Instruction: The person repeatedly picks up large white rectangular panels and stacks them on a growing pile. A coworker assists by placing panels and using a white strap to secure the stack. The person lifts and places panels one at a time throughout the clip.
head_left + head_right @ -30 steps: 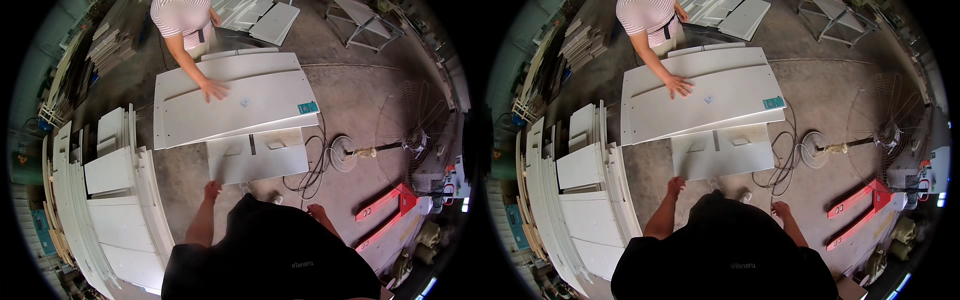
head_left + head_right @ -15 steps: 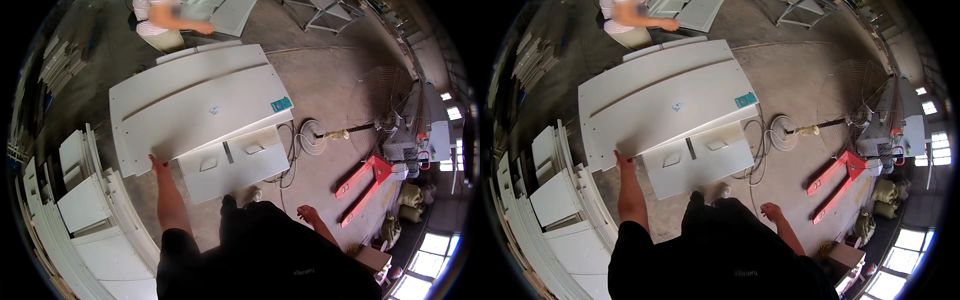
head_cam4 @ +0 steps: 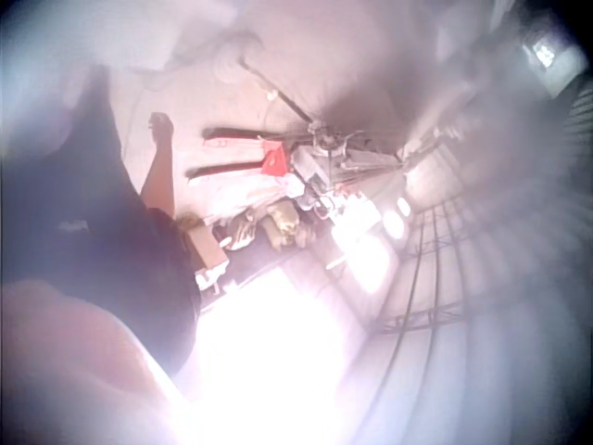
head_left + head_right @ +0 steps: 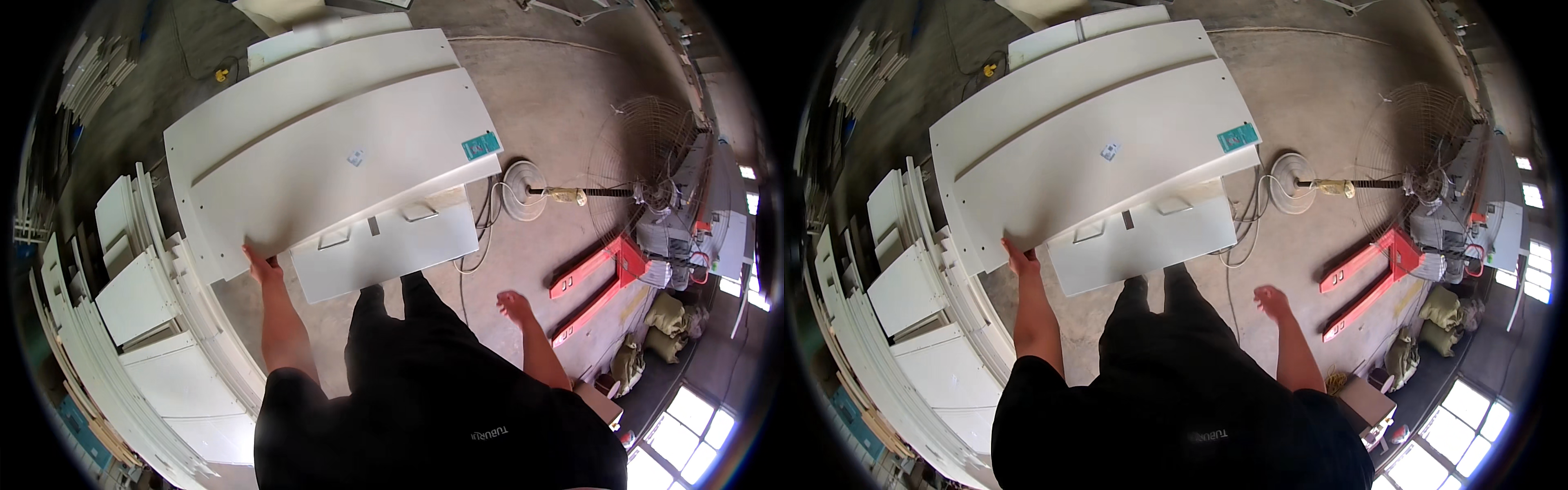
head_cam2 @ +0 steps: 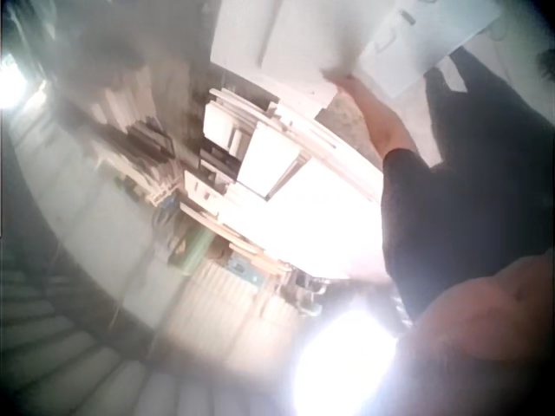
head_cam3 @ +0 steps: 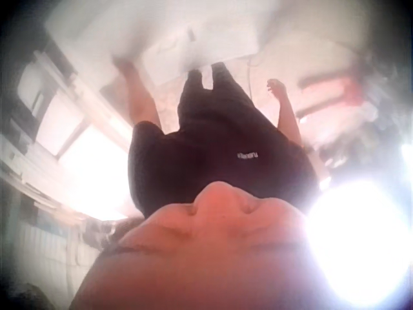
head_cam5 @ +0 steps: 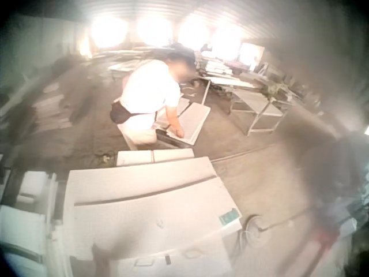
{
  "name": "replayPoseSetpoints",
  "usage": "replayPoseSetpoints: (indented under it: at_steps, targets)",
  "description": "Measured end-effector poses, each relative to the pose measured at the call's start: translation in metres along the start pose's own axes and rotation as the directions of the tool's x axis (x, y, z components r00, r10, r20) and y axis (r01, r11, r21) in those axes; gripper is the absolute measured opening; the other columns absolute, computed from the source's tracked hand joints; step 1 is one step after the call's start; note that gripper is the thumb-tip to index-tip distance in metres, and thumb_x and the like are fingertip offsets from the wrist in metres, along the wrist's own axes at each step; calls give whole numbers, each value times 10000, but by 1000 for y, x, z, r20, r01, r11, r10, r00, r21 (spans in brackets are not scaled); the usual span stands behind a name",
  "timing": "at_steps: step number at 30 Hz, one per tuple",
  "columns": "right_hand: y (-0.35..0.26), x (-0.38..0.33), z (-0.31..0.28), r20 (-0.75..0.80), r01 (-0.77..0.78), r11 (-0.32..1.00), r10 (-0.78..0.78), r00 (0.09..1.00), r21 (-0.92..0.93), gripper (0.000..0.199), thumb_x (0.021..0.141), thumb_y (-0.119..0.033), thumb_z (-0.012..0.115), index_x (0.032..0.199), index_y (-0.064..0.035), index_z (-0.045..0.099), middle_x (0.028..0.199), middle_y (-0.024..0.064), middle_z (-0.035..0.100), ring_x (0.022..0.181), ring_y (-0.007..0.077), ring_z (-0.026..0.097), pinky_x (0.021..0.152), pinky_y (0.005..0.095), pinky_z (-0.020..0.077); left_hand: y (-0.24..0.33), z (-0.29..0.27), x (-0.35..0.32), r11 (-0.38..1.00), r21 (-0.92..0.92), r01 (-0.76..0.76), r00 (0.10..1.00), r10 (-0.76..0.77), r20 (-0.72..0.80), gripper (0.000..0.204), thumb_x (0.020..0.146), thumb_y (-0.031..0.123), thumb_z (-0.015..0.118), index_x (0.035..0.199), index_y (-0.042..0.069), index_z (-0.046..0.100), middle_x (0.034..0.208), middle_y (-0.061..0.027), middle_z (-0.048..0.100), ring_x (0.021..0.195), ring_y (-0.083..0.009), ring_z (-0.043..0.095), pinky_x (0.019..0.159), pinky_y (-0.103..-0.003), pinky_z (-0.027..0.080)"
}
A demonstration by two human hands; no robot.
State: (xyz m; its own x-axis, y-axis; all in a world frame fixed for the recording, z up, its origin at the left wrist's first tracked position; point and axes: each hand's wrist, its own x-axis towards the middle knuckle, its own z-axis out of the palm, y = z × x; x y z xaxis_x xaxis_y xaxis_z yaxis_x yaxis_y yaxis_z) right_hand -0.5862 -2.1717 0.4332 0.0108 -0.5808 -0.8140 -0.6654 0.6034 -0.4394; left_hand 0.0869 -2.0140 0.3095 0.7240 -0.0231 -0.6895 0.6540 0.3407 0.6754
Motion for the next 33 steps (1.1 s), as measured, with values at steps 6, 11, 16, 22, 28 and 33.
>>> replayPoseSetpoints:
  at_steps: [6,11,16,22,28,33]
  targets:
    - [-113,182,-36,-83,463,578,-680,729,-672,297,873,-269,558,1089,-65,561,1067,109,588,937,258,573,801,356,481,2,-16,-27,998,63,-8,1000,7,4,591,821,512,592,1251,124,475,1149,-58,558,989,-235,575,784,-353,520]
    - [-270,252,-37,-362,271,689,-625,691,-672,956,698,-673,584,1343,-13,334,1349,245,374,1240,378,380,1008,429,323,1,-18,-15,978,199,55,997,-43,-65,631,822,547,563,1264,110,457,1185,-64,534,1028,-241,556,815,-366,513]
    - [-311,291,-28,-196,332,788,-488,851,-519,879,638,-650,668,1198,1,482,1161,202,566,1074,326,551,895,396,428,10,-19,-15,934,350,74,992,-33,-122,659,829,575,525,1268,91,441,1202,-81,521,1033,-279,550,824,-422,511]
    - [-270,256,-2,-243,419,727,-615,751,-544,817,664,-597,684,1197,-11,485,1098,182,596,1033,310,573,860,382,443,17,-19,-13,953,291,81,974,-13,-228,655,846,574,495,1282,92,418,1223,-88,502,1060,-284,532,816,-459,514]
    - [-257,233,8,-280,281,715,-558,781,-641,927,701,-591,646,1340,3,333,1238,192,513,1143,317,502,952,383,390,27,-17,-4,948,304,91,979,-29,-203,638,857,587,460,1279,109,425,1220,-88,502,1044,-269,539,816,-473,509]
    - [-232,257,1,-243,458,747,-616,750,-481,940,693,-590,658,1340,-2,314,1237,224,488,1171,341,461,969,400,365,32,-19,-6,938,322,126,987,-85,-138,651,861,590,449,1291,103,406,1203,-97,511,1037,-271,543,811,-447,512]
